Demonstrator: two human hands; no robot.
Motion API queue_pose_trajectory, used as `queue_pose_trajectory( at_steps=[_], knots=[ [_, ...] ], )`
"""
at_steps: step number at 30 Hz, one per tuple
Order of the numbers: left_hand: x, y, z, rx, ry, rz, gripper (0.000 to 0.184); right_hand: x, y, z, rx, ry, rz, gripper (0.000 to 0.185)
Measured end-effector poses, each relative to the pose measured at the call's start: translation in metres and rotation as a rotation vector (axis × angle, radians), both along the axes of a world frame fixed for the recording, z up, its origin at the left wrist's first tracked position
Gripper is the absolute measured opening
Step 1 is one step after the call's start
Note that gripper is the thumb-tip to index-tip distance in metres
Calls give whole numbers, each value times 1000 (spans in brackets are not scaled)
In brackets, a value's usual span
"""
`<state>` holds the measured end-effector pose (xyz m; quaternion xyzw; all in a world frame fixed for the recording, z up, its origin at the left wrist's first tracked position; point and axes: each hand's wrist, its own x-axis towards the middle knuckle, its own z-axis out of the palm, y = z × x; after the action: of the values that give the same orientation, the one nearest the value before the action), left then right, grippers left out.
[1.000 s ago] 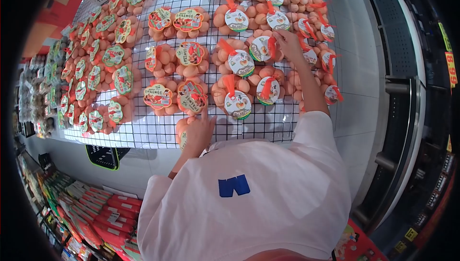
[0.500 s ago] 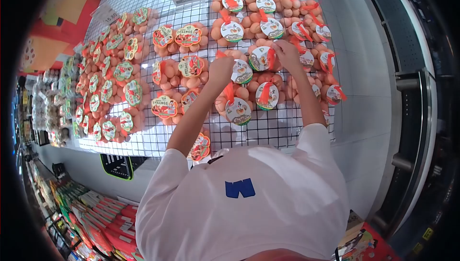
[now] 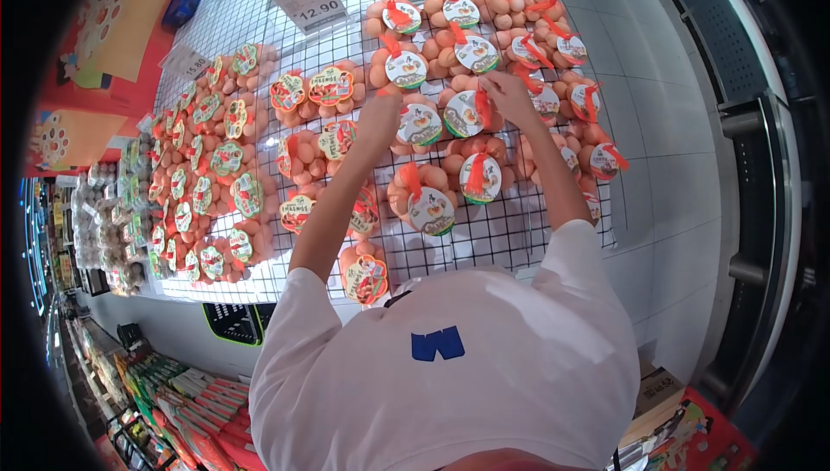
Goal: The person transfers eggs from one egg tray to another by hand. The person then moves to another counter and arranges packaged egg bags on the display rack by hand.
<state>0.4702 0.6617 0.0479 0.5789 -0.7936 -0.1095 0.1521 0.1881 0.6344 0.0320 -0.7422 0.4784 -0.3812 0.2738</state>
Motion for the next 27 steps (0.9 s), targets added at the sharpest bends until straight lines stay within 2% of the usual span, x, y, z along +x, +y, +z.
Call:
queue_pose_trajectory(
  at_steps=[3,9,13,16,18,21,24,25,26,27],
  knots=[
    [0,-6,2,-89,-40,-16,14,3,1,10,62,8,-5,23],
    [0,-11,7,-162,-41,-70,10,9,1,17,54,6,-12,23],
    [5,-8,-8,-174,-78,-101,8,10,3,10,6,54,-2,23],
    [-2,3,-11,-205,-46,-67,9,9,3,7,9,71,-7,22],
    [-8,12,-4,-119,-87,38,12,8,7,2,11,82,10,22],
    [-9,28,-3,-121,-45,107,18,9,17,-6,-11,93,-101,21],
    [-17,65,10,-135,69,159,20,16,55,22,-76,18,-216,24],
    [-17,82,12,-138,132,159,21,13,66,20,-67,17,-211,24],
    [-15,97,11,-127,130,164,21,7,76,18,69,19,-90,25],
    [-12,113,7,-50,162,69,21,3,88,16,207,20,31,26]
  ],
)
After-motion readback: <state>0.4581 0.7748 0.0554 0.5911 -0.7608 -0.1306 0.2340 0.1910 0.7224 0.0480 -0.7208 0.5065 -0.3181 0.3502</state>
